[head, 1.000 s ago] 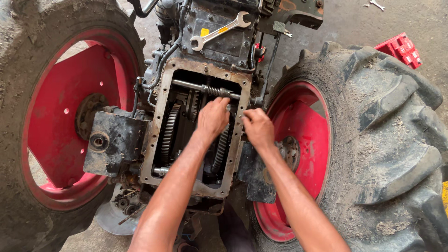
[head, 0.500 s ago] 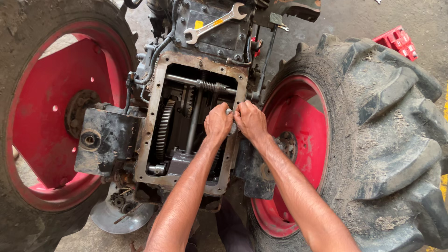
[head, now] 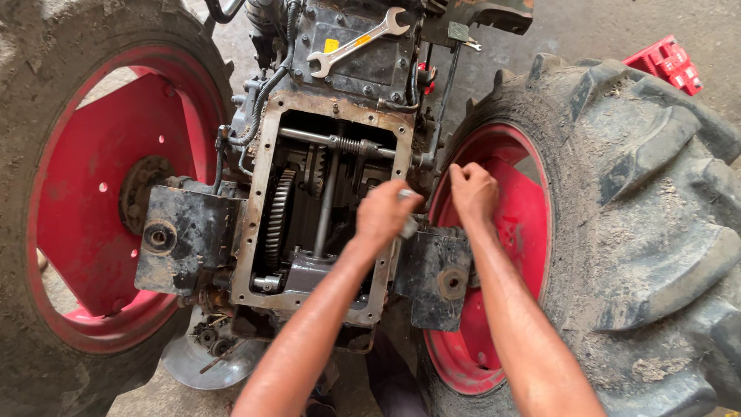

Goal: The person cleans the interior of a tractor's differential housing using a cloth. They wipe the metal surfaces and gears inside the open housing, moving the cloth around to remove dirt and grime.

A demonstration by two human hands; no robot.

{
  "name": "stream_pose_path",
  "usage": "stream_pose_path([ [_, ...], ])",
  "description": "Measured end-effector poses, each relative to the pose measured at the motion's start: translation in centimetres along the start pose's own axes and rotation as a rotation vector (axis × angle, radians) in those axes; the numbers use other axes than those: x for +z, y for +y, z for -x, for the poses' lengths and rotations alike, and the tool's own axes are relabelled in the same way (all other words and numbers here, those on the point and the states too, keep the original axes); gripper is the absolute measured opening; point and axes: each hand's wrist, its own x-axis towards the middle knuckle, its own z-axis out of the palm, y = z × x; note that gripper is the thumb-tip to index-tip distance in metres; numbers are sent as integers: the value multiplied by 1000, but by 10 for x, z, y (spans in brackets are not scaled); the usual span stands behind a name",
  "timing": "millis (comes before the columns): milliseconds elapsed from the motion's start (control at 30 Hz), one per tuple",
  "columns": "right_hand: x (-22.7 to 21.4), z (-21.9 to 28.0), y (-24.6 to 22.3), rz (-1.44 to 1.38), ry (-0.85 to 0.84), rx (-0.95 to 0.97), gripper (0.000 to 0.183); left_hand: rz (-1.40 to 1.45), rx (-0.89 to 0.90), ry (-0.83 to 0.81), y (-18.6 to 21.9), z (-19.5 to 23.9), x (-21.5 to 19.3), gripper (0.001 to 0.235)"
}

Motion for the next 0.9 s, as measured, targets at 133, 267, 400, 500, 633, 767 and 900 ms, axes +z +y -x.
stream_pose_path([
  [133,-21,1,-2,-117,72,-58,33,-185,381,51,26,9,32,46],
  [267,-28,5,-25,-98,20,-23,20,-52,312,16,29,11,38,42],
  [400,-18,-2,-52,-278,36,-331,16,83,55,33,15,-1,25,27],
  [500,-2,-17,-73,-196,-28,-473,12,-62,115,180,-5,-24,1,26],
  [633,16,-39,-87,-75,-87,-676,13,-490,270,316,-33,-55,-24,55],
  [767,29,-55,-88,116,-161,-773,10,-758,151,96,-53,-74,-19,75],
  [900,34,-76,-86,183,-169,-872,12,-782,157,131,-65,-87,-6,75],
])
